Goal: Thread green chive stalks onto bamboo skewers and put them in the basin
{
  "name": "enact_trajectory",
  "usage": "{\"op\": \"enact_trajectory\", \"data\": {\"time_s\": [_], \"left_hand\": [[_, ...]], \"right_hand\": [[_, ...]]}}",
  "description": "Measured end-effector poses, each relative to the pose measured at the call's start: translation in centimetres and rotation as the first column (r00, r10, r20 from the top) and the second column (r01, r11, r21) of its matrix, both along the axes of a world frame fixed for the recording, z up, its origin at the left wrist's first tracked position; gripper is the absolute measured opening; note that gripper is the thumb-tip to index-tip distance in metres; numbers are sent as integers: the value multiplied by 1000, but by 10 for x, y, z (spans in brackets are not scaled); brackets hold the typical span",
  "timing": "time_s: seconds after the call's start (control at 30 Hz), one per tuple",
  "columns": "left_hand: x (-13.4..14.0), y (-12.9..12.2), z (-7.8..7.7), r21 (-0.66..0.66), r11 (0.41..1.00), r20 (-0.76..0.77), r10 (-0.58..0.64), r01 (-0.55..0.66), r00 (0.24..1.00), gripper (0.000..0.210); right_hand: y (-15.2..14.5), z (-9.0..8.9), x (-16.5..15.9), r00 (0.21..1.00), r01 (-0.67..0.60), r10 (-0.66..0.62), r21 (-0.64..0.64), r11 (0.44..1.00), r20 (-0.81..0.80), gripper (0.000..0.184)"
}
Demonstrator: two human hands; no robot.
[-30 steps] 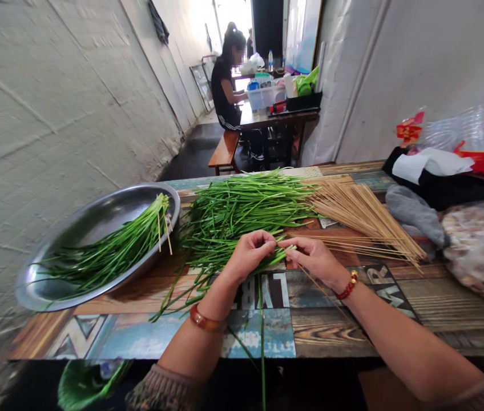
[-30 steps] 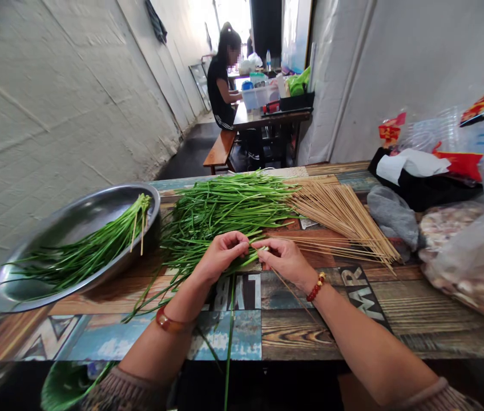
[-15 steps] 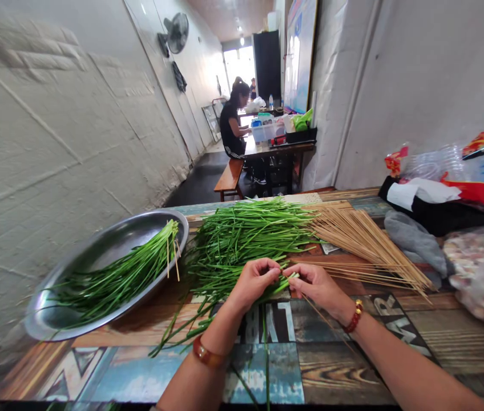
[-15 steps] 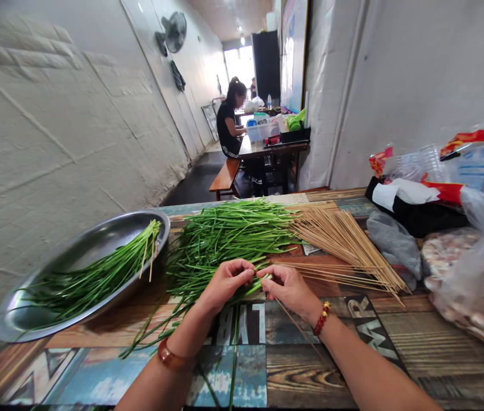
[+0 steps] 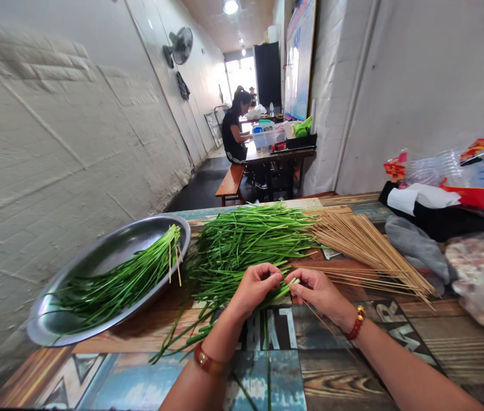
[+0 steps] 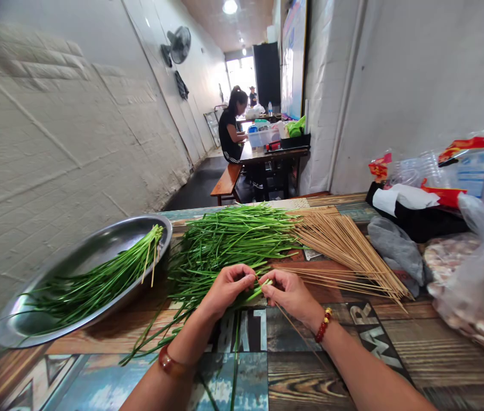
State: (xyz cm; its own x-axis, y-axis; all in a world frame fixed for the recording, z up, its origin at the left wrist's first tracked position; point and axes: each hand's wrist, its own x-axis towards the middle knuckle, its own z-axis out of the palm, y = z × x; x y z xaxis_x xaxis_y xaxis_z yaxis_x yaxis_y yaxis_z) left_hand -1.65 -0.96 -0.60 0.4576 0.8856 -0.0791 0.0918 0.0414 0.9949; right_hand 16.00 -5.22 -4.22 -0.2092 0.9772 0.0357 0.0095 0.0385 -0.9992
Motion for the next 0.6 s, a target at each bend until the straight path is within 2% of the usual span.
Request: {"op": "enact_trajectory", "data": {"time_s": [0.4, 0.6], "left_hand": [[2, 0, 2, 28, 998, -32, -46, 47, 998, 27], [2, 1, 0, 16, 998, -17, -67, 67, 998, 23]], "right_hand": [[-1, -2, 6, 996, -1, -2, 42, 999, 86, 27], [-2, 1, 8, 997, 8, -12, 40, 999, 79, 25]]}}
